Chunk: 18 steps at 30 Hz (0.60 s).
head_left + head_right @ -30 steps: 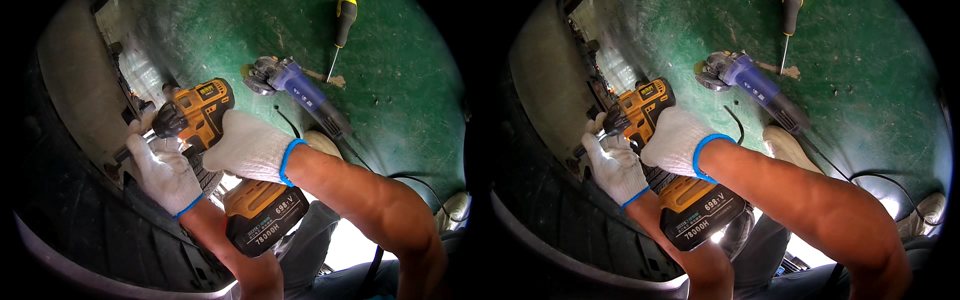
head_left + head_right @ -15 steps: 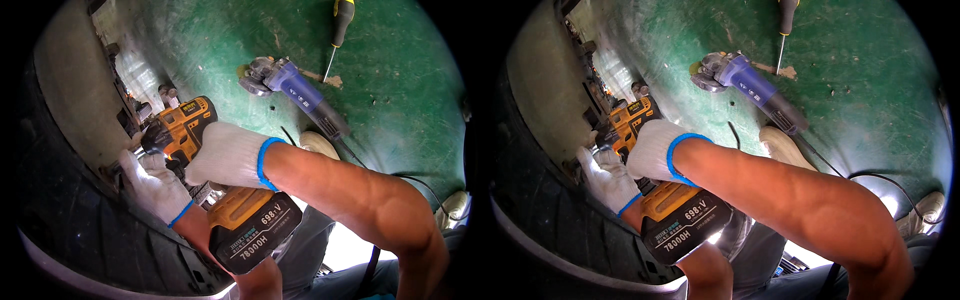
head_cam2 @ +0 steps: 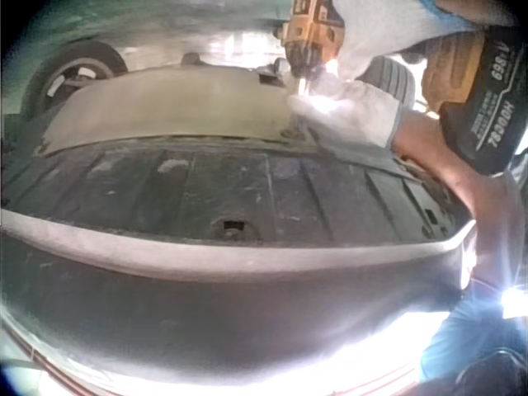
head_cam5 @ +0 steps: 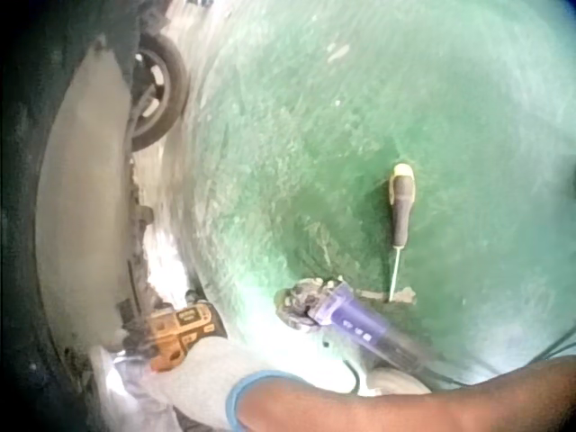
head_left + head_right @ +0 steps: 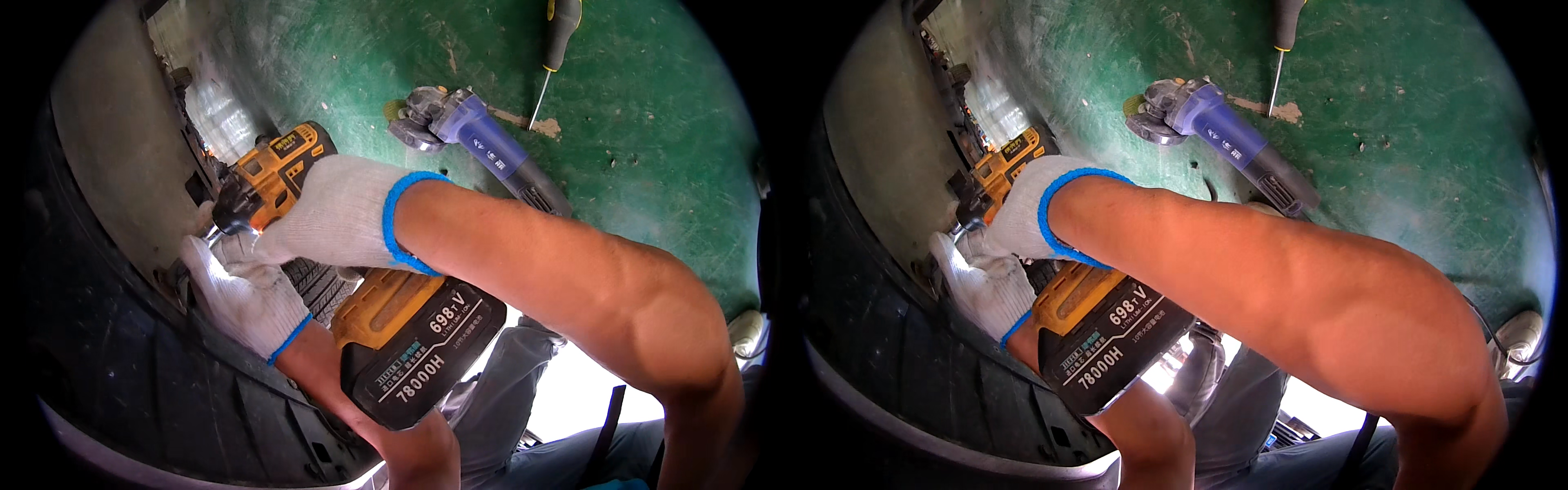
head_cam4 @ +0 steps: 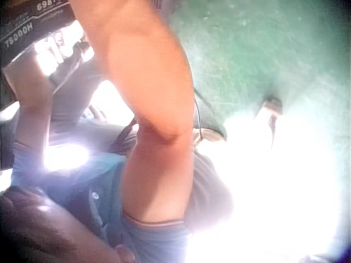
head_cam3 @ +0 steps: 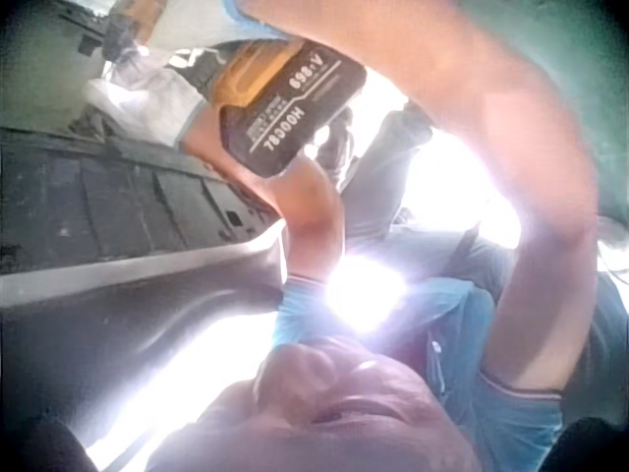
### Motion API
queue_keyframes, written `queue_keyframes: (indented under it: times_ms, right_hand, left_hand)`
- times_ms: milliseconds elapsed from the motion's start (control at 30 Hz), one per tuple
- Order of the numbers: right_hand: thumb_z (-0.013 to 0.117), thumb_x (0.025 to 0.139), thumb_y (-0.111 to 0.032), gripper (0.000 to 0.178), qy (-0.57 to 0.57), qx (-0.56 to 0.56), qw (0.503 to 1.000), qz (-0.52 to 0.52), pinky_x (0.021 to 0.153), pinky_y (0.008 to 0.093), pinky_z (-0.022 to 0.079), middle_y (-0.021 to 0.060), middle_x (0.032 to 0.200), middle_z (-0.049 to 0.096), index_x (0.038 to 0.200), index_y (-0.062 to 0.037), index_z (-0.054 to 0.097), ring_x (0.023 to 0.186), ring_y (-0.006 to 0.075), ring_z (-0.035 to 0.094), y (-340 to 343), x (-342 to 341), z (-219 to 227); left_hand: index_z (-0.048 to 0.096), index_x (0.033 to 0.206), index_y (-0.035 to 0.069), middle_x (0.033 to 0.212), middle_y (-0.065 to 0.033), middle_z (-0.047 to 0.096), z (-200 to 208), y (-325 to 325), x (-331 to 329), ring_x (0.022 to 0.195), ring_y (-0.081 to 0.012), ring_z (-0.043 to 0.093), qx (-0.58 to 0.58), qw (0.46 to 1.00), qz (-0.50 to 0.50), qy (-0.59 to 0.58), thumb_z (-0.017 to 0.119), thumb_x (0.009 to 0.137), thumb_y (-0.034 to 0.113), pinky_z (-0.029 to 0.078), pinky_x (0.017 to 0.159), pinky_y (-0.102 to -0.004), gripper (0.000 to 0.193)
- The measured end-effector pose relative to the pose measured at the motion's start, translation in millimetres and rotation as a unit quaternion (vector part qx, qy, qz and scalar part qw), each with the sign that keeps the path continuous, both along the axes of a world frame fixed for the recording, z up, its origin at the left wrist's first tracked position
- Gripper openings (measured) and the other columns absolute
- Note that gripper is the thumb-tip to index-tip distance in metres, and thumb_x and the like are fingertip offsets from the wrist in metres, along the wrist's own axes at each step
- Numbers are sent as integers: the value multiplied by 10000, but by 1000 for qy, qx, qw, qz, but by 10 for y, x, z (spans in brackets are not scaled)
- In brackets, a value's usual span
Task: The person uses an angle grinder to grind a metal part of a car's undercarriage, producing sparks. They then switch to a cordless impact driver to remove a bolt from the same area before resuming grinding with the angle grinder.
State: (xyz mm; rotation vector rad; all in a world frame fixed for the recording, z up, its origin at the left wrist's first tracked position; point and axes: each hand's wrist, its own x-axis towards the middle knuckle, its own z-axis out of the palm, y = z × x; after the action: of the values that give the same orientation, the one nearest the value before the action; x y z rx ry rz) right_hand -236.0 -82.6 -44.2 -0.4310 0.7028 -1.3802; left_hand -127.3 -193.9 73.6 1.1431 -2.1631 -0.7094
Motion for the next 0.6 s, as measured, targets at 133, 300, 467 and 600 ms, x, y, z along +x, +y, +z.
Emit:
queue_keyframes:
  times_ms: [133, 300, 467, 600]
  right_hand:
    - [789, 803, -513, 526, -8, -9, 999, -37, 588, 371, 512, 110, 696, 673, 769, 8, 730, 597, 214, 628, -81, 137, -71]
    - [790, 795, -588, 593, -40, -20, 999, 8, 621, 372, 522, 100, 673, 659, 721, -4, 714, 614, 228, 634, -14, 85, -74]
    - [757, 766, -773, 755, 30, -35, 998, 45, 633, 380, 511, 73, 623, 622, 629, -34, 678, 610, 215, 615, 16, -1, -94]
    - [806, 774, -641, 623, 0, -23, 1000, 1, 604, 352, 488, 76, 655, 635, 700, -31, 701, 603, 199, 600, 218, -101, -365]
  left_hand:
    - [673, 1200, -74, 1075, -125, 670, -12, 2, -18, 968, -165, 640, -8, 1000, 2, -5, 583, 1090, 351, 529, 939, -344, 449]
    - [671, 1206, -70, 1068, -120, 669, -26, -20, -11, 960, -160, 637, -17, 1000, 14, -9, 584, 1089, 354, 528, 938, -339, 449]
    - [670, 1212, -66, 1061, -115, 667, -39, 52, -82, 953, -155, 633, -16, 999, 33, -8, 584, 1089, 357, 526, 937, -334, 449]
    - [651, 1262, -47, 1011, -98, 655, -188, 103, -204, 954, -158, 633, 186, 978, 91, -27, 577, 1093, 362, 522, 940, -331, 449]
